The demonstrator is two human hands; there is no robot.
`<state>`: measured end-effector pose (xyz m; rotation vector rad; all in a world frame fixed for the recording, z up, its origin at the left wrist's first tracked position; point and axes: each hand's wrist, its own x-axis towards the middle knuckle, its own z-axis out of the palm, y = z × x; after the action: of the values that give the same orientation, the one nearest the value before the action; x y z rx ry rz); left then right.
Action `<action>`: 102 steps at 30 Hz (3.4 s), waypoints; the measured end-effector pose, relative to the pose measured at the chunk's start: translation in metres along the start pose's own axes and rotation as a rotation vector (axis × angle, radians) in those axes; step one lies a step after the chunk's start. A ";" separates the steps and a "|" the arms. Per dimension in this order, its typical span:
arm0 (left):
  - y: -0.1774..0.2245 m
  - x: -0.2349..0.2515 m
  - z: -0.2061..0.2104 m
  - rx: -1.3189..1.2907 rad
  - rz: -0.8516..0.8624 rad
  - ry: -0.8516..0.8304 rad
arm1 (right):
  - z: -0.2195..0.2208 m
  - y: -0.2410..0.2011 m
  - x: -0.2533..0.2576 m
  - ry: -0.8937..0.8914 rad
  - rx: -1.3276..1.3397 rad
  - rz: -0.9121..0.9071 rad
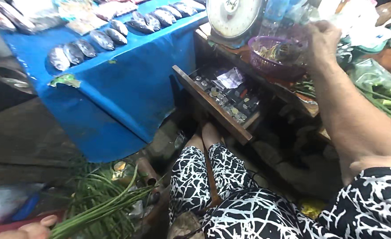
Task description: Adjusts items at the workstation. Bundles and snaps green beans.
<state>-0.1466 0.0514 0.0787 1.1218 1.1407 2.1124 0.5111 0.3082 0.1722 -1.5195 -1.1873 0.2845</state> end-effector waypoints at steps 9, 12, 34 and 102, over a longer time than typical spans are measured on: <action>-0.002 -0.045 0.127 0.250 -0.217 -0.140 | 0.011 -0.026 -0.052 -0.215 0.195 -0.173; -0.007 -0.064 0.156 0.246 -0.293 -0.333 | 0.027 -0.047 -0.093 -0.374 0.282 -0.149; -0.028 -0.078 0.190 -0.143 -0.650 -0.467 | 0.126 -0.083 -0.275 -1.077 0.726 0.086; -0.020 -0.083 0.169 -0.027 -0.397 -0.635 | 0.097 -0.103 -0.296 -1.212 1.453 0.431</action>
<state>0.0412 0.0776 0.0792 1.2939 0.9210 1.3250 0.2516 0.1194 0.1047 -0.1190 -0.9500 2.0298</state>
